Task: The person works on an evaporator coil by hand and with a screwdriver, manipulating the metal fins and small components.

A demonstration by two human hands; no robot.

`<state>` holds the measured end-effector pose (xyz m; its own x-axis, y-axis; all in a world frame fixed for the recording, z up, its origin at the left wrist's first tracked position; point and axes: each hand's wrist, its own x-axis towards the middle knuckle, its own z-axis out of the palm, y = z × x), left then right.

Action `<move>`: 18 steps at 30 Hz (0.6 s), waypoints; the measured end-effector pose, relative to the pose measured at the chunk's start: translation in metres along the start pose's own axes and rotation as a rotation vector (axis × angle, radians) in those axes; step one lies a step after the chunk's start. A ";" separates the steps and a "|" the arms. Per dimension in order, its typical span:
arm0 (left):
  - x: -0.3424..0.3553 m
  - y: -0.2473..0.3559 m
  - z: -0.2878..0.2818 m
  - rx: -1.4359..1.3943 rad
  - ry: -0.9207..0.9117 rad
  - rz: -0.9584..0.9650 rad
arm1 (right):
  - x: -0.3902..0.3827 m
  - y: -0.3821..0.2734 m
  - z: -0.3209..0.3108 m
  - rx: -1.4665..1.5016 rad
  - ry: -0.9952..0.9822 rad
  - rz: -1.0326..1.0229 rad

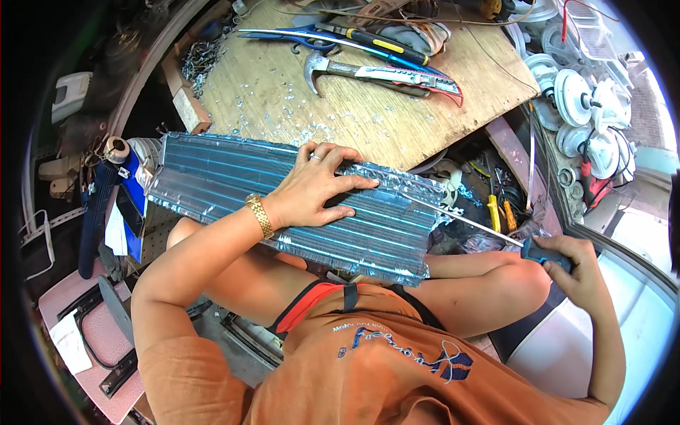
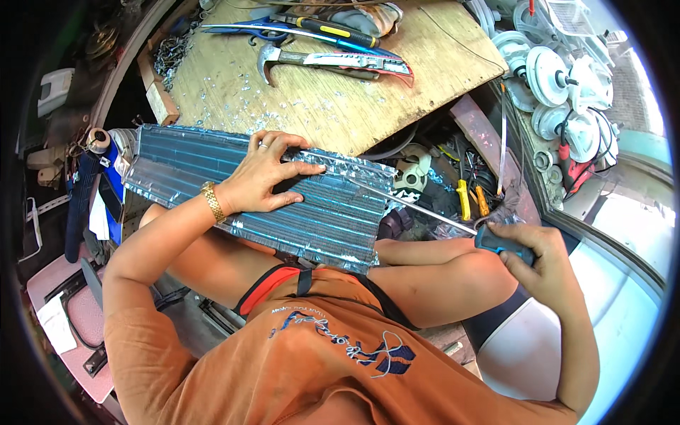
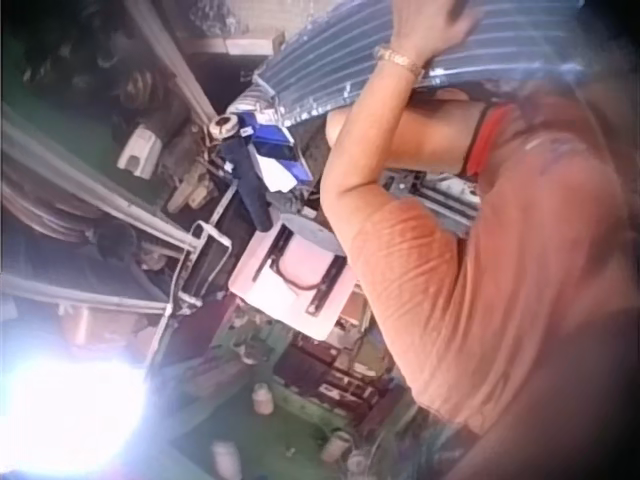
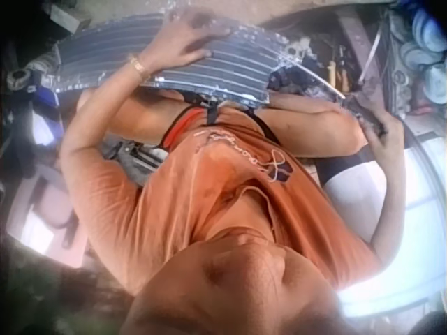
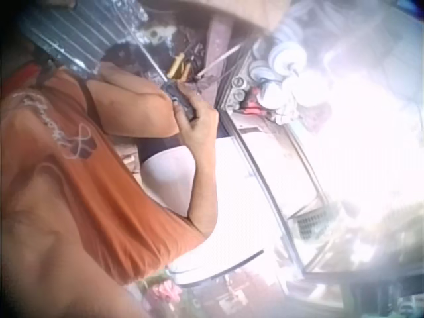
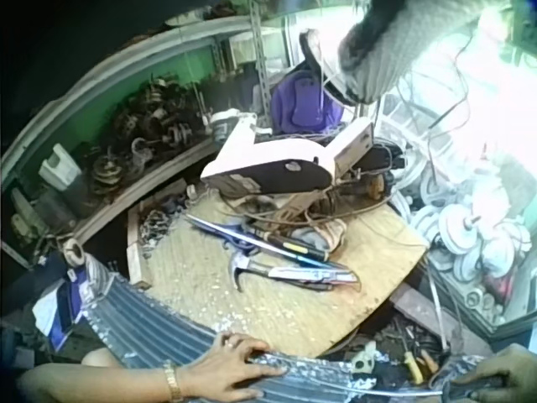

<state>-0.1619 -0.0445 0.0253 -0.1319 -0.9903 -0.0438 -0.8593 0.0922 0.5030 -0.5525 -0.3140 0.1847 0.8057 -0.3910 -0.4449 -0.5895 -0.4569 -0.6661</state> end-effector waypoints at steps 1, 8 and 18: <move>0.000 0.000 0.000 -0.016 -0.004 -0.007 | 0.007 0.002 -0.005 -0.080 -0.008 -0.067; 0.005 -0.002 0.000 0.012 -0.006 0.005 | 0.043 -0.008 -0.017 -0.308 -0.043 -0.155; 0.001 0.001 -0.002 0.061 -0.042 0.018 | 0.001 0.025 -0.010 -0.133 0.079 -0.120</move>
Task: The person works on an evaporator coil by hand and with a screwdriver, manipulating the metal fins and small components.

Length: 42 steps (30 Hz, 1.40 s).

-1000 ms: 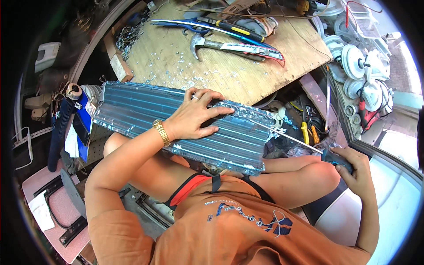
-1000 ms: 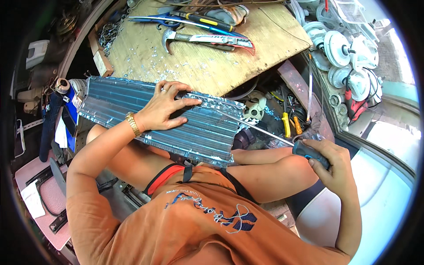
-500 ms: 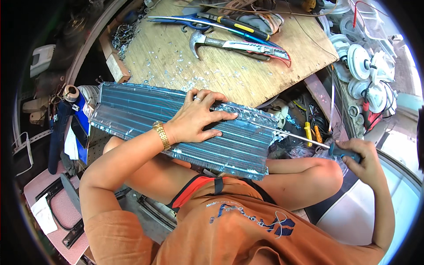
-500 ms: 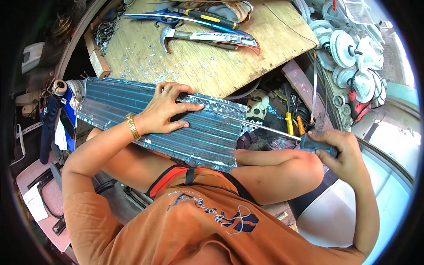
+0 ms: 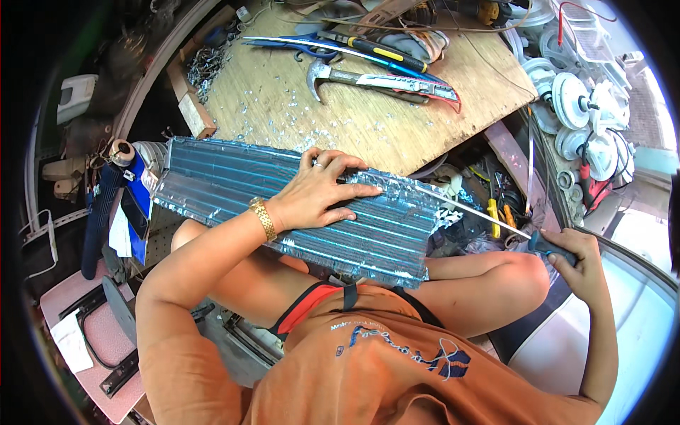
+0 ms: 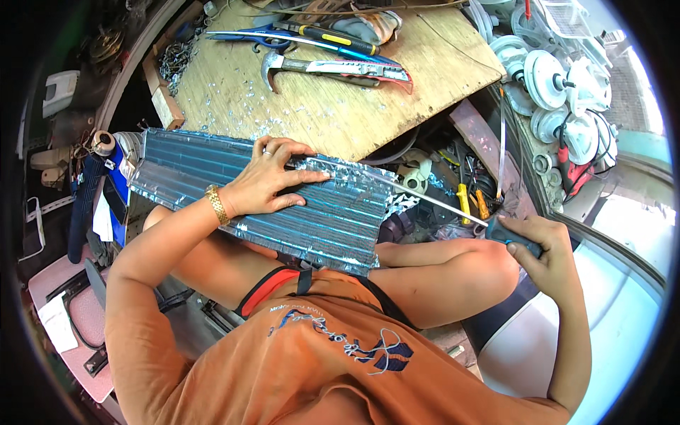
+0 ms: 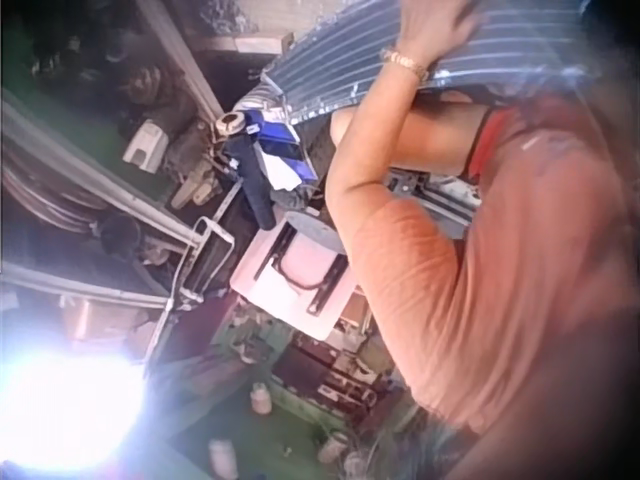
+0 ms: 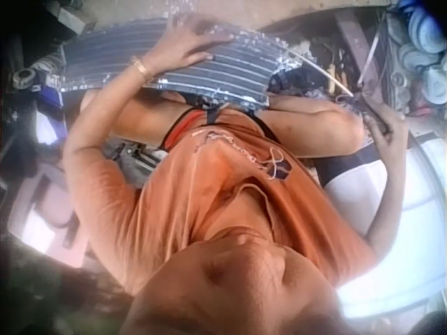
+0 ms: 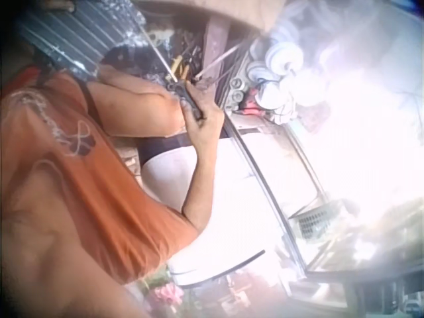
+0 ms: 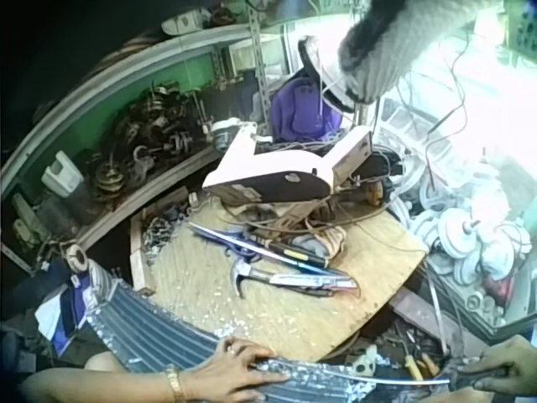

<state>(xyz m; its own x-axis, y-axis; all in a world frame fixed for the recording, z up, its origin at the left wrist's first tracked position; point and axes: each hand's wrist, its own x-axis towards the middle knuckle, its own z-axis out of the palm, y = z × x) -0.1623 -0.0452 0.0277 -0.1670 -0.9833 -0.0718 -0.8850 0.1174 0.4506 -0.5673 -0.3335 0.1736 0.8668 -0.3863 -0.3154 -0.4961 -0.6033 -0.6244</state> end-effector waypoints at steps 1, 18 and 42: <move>0.000 0.001 0.001 -0.001 -0.003 0.004 | -0.005 0.005 0.002 0.055 0.006 0.022; 0.000 0.009 0.008 -0.071 -0.012 -0.048 | 0.011 -0.017 0.005 0.198 -0.089 0.224; -0.002 0.026 0.004 0.077 -0.061 -0.060 | 0.006 -0.008 0.010 0.193 -0.019 0.103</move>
<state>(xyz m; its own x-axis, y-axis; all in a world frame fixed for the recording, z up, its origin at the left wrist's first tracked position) -0.1866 -0.0398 0.0355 -0.1369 -0.9789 -0.1515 -0.9244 0.0712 0.3748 -0.5571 -0.3239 0.1693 0.8139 -0.4246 -0.3967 -0.5645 -0.4162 -0.7128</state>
